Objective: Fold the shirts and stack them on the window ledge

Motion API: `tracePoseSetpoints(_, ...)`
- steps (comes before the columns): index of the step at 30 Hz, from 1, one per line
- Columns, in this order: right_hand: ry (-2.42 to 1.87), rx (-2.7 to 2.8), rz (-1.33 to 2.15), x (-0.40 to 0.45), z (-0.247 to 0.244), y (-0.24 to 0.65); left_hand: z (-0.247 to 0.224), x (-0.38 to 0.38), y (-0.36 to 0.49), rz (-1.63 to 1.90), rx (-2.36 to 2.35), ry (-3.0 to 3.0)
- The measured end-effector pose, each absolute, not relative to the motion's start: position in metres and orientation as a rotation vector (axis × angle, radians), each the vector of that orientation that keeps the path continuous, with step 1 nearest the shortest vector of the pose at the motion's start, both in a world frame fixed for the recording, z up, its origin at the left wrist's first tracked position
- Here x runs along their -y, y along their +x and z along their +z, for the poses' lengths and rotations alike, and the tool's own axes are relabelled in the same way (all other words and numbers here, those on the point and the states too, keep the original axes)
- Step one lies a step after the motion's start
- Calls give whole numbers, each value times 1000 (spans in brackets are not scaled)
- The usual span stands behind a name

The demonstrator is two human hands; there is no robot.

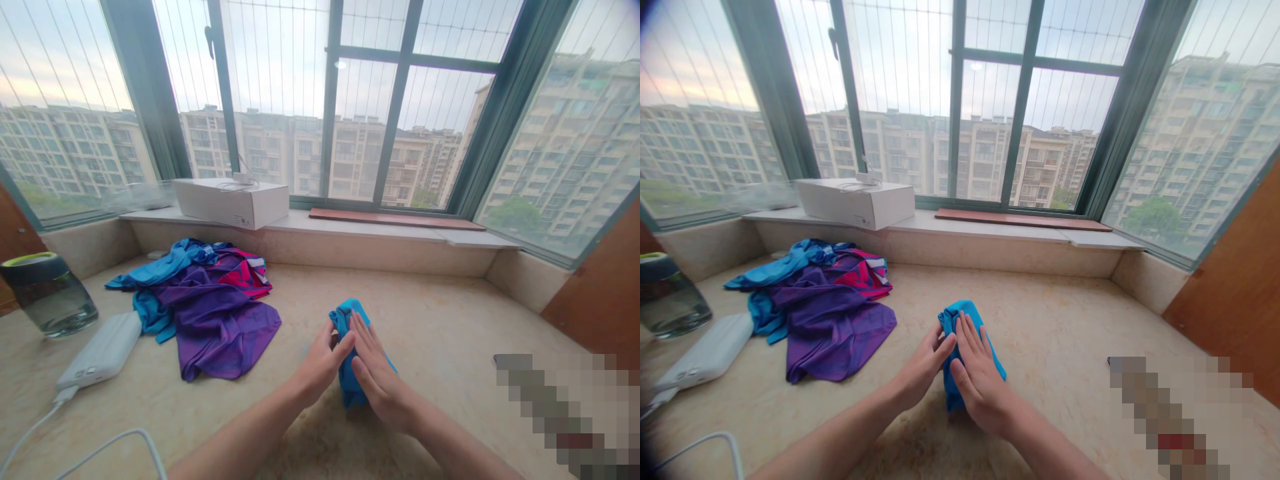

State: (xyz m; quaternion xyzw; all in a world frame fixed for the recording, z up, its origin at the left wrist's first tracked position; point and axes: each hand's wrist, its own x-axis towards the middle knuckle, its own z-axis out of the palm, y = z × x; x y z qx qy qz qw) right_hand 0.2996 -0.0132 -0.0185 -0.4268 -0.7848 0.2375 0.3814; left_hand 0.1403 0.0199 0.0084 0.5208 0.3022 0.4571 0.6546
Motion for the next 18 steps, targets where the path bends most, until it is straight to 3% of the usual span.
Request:
tracePoseSetpoints(6, -932, 2265, 674, 22, 2, 300, 4, -30, 140, 1156, -867, 1038)
tracePoseSetpoints(10, -862, 1939, 751, 20, 3, 302, 4, -38, 138, 1230, -968, 818)
tracePoseSetpoints(13, -1039, 1560, 677, 15, 0, 303, 6, -42, 137, 1296, -934, 694)
tracePoseSetpoints(18, -1028, 1328, 1191, 12, 0, 296, 6, -44, 134, 1377, -861, 703)
